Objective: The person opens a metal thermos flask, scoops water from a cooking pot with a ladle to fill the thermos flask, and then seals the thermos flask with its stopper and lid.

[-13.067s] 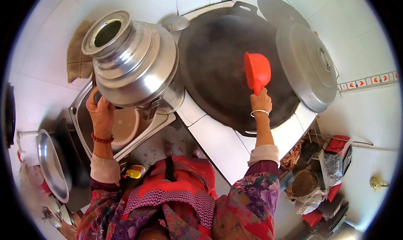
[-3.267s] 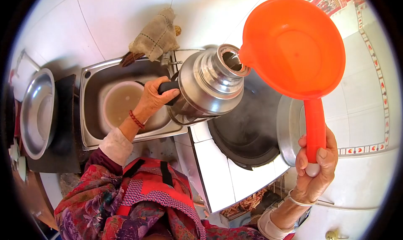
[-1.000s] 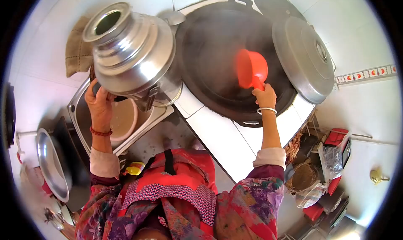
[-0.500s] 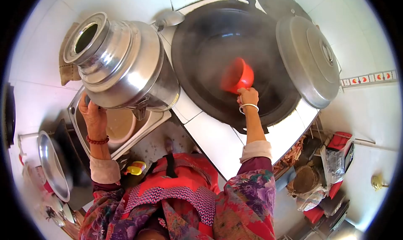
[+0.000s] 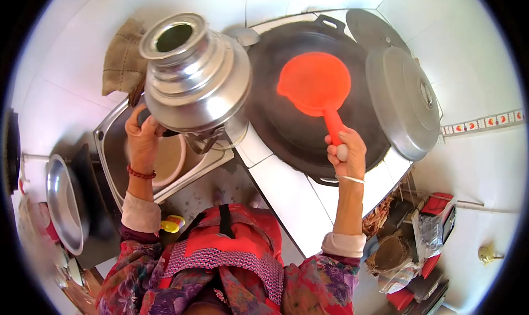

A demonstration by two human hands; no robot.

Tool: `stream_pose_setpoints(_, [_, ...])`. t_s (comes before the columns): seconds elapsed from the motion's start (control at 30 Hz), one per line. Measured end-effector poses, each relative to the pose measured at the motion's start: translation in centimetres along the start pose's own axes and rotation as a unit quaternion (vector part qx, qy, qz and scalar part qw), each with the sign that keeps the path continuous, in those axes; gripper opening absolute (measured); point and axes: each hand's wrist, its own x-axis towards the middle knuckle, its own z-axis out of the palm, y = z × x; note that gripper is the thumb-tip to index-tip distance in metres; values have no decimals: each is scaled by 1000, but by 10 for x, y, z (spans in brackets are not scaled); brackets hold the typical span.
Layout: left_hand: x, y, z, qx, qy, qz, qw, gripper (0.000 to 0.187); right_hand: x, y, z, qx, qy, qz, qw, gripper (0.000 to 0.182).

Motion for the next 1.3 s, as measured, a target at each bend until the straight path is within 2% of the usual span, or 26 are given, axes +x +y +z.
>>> stream_pose_setpoints(0.1, [2, 2, 0, 2, -7, 0, 1000, 20, -25, -28, 21, 8, -53, -46, 998, 40])
stream_pose_setpoints(0.17, [3, 2, 0, 57, -4, 3, 998, 19, -43, -47, 37, 11, -71, -69, 995, 42])
stream_pose_setpoints(0.2, [5, 0, -2, 81, -30, 20, 996, 16, -49, -54, 41, 5, -82, -83, 993, 42])
stream_pose_setpoints(0.3, [2, 15, 7, 55, -21, -13, 998, 19, -72, -76, 61, 12, -101, -110, 989, 42])
stream_pose_setpoints(0.5, [6, 14, 5, 125, -7, 6, 992, 24, -109, -107, 94, 3, -156, -153, 976, 42])
stream_pose_setpoints(0.73, [5, 16, 5, 135, -24, 47, 989, 26, -131, -117, 119, -1, -153, -178, 972, 47])
stream_pose_setpoints(1.3, [5, 20, 3, 186, -29, 36, 981, 31, -141, -115, 141, -24, -164, -195, 967, 48])
